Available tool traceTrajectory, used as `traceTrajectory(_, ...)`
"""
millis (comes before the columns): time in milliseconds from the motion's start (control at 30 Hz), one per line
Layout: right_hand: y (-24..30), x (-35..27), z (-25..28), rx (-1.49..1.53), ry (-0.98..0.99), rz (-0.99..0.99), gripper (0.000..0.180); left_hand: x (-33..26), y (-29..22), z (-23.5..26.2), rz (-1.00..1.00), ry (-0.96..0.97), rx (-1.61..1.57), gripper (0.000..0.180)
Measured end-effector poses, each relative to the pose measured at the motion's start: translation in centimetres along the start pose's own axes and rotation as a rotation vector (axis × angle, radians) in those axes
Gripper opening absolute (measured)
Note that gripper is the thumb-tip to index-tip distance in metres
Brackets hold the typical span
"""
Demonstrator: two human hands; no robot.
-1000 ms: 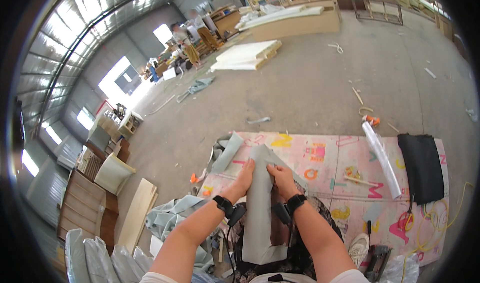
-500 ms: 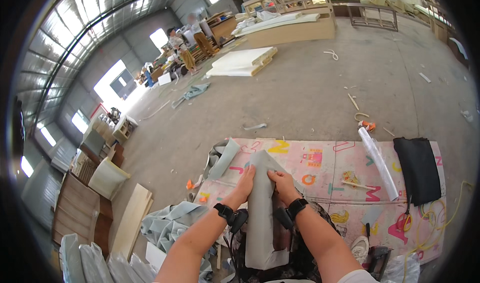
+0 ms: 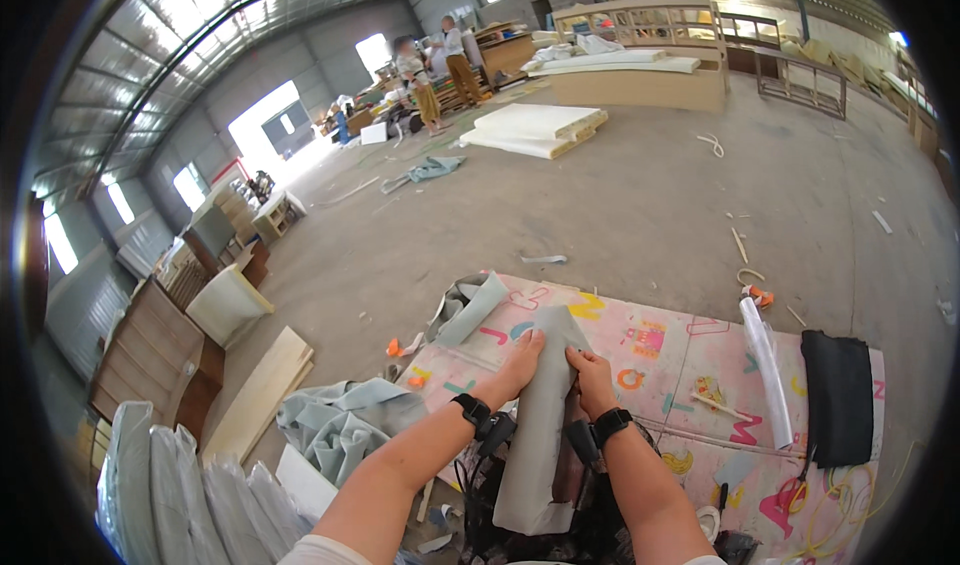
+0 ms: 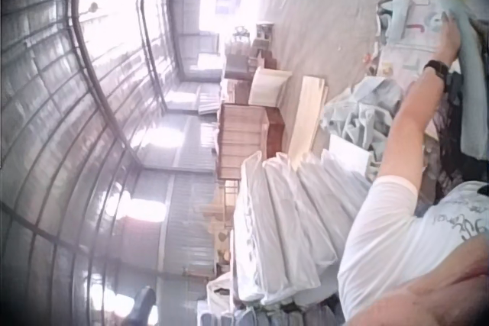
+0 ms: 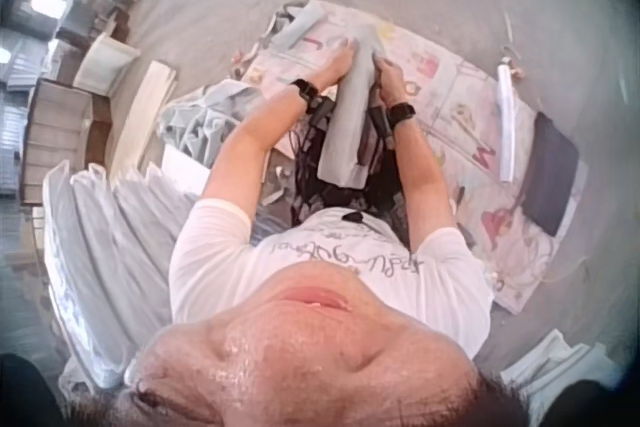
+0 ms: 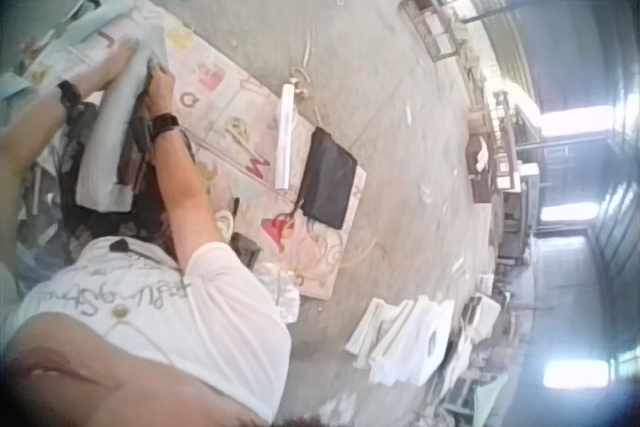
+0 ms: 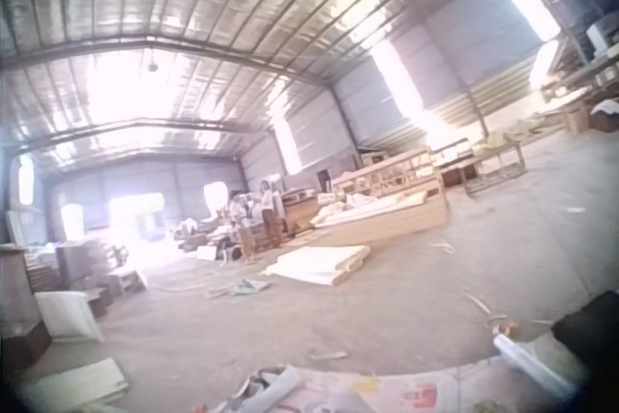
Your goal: Stapling fabric onto a furniture frame using a pneumatic staple gun.
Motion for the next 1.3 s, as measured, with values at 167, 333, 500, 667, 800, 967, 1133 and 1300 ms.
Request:
traceTrajectory(167, 0.3, 0.1, 0.3, -0.042, -0.021, 0.02, 0.022, 0.2, 0.4, -0.3, 0.028, 0.015, -0.03, 0.074)
traceTrajectory(333, 0.5, -0.1, 0.2, -0.047, -0.013, 0.034, 0.022, 0.2, 0.0, -0.2, -0.041, 0.013, -0.002, 0.078)
traceTrajectory(500, 0.8, -0.2, 0.2, -0.053, -0.016, 0.055, 0.021, 0.1, 0.3, -0.5, 0.018, 0.011, -0.018, 0.075)
traceTrajectory(667, 0.8, -0.4, 0.0, -0.054, -0.017, 0.022, 0.021, 1.3, 1.4, -0.5, -0.022, 0.007, -0.043, 0.073)
traceTrajectory(800, 0.6, -0.3, 0.1, -0.054, -0.016, 0.03, 0.021, 0.5, 0.6, -0.5, -0.028, 0.005, -0.018, 0.079)
traceTrajectory(967, 0.8, -0.4, -0.4, -0.019, 0.0, 0.036, 0.022, 0.0, 0.3, 0.1, -0.007, -0.015, -0.01, 0.079)
traceTrajectory(1133, 0.7, -0.2, 0.0, -0.047, -0.009, 0.04, 0.022, -0.3, 0.0, -0.1, 0.025, 0.006, 0.044, 0.079)
traceTrajectory(1300, 0.3, 0.1, 0.2, -0.08, -0.031, 0.047, 0.022, 0.8, 1.9, -0.1, -0.015, 0.008, 0.059, 0.079)
Point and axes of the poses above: each hand's wrist, its own x-axis towards the middle knuckle, its own z-axis out of the back of the hand, y = z × x, the point moved 9 cm from there along x, towards the middle knuckle, and after that the axes turned 1 degree about y, right-handed, at the moved point
